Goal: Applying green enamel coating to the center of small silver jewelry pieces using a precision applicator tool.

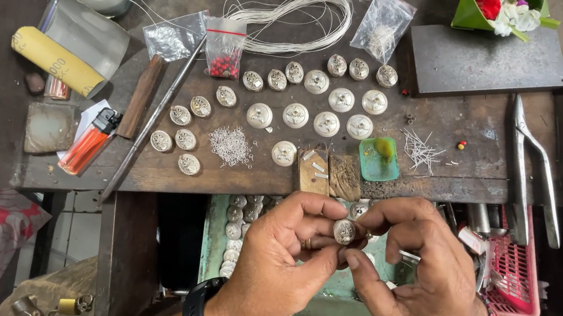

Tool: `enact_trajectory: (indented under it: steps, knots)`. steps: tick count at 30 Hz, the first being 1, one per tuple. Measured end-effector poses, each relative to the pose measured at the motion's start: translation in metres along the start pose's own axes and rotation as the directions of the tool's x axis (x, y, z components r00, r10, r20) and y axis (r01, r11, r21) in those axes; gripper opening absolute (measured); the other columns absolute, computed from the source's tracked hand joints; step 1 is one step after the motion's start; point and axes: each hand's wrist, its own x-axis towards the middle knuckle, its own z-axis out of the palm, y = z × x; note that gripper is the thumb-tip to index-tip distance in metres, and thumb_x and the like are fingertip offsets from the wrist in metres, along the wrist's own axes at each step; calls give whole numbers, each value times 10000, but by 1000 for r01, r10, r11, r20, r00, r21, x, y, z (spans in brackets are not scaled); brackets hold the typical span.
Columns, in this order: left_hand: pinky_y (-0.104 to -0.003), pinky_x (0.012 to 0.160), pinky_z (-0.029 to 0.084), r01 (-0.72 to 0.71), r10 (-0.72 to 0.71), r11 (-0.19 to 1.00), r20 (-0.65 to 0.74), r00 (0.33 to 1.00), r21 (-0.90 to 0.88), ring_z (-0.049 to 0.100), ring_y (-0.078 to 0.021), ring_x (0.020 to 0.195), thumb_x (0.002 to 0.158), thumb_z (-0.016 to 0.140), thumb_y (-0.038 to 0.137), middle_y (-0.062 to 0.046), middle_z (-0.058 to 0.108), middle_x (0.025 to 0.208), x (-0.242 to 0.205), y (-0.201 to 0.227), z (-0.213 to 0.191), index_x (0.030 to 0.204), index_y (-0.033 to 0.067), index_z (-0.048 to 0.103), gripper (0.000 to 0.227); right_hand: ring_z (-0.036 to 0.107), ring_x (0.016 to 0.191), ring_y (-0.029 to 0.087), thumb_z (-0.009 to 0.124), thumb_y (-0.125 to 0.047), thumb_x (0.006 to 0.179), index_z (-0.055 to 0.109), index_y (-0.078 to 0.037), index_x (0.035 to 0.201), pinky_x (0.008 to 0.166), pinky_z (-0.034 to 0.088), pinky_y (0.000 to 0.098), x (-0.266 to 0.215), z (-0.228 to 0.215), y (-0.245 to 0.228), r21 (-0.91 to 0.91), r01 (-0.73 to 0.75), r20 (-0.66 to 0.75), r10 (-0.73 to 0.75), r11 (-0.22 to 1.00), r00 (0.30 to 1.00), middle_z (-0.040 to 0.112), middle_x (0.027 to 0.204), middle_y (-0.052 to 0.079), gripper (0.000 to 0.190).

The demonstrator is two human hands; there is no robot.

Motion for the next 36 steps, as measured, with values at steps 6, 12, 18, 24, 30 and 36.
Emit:
enact_trajectory:
  steps: [6, 12, 18, 24, 30, 36]
  knots:
    - [-221, 739, 537, -28, 28, 1000, -13, 1000, 12, 655, -147, 790, 721, 576, -72, -121, 668, 847, 0, 1, 2, 990, 23, 507, 293, 553, 669, 168, 625, -94, 695, 374, -73, 722, 628, 438, 268, 4, 3, -3, -1, 37, -20, -37, 999, 999, 571, 799, 93, 253]
    - [-205, 726, 520, 5, -5, 1000, -31, 1000, -4, 634, -113, 756, 715, 558, -82, -114, 668, 834, -1, -1, 3, 991, 15, 523, 294, 538, 647, 170, 627, -81, 695, 366, -66, 721, 605, 436, 269, 4, 6, -1, -20, 67, -35, -67, 998, 997, 562, 793, 94, 262]
    - [-180, 601, 500, 133, -133, 991, -124, 983, -8, 627, -74, 629, 693, 595, -58, -104, 708, 751, -1, -3, 6, 959, 28, 593, 279, 546, 644, 174, 603, -74, 698, 358, -71, 723, 603, 438, 278, 9, 4, -2, -3, 102, -67, -102, 995, 993, 565, 778, 91, 246]
    - [-181, 608, 529, 162, -160, 987, -151, 975, -1, 715, -124, 667, 644, 604, -55, -120, 759, 761, 1, -3, 6, 937, 52, 609, 312, 567, 656, 175, 586, -89, 697, 341, -85, 715, 605, 452, 279, 7, 2, 0, 7, 111, -80, -110, 994, 991, 589, 795, 91, 246]
    - [-172, 566, 558, 213, -208, 976, -127, 970, 33, 773, -112, 726, 660, 561, -33, -82, 795, 790, -2, -1, 6, 910, 74, 607, 275, 576, 704, 153, 584, -108, 701, 349, -94, 712, 601, 439, 250, 12, -10, 4, -145, 13, -107, -29, 989, 994, 595, 832, 45, 235]
    - [-160, 569, 553, 32, -37, 960, 14, 999, 277, 759, -67, 735, 683, 567, 84, 3, 771, 870, -8, -3, 4, 918, 132, 586, 241, 511, 607, 99, 640, -147, 697, 519, -81, 880, 549, 433, 229, 25, -19, 17, -318, -157, -185, 102, 935, 977, 513, 725, -9, 229]
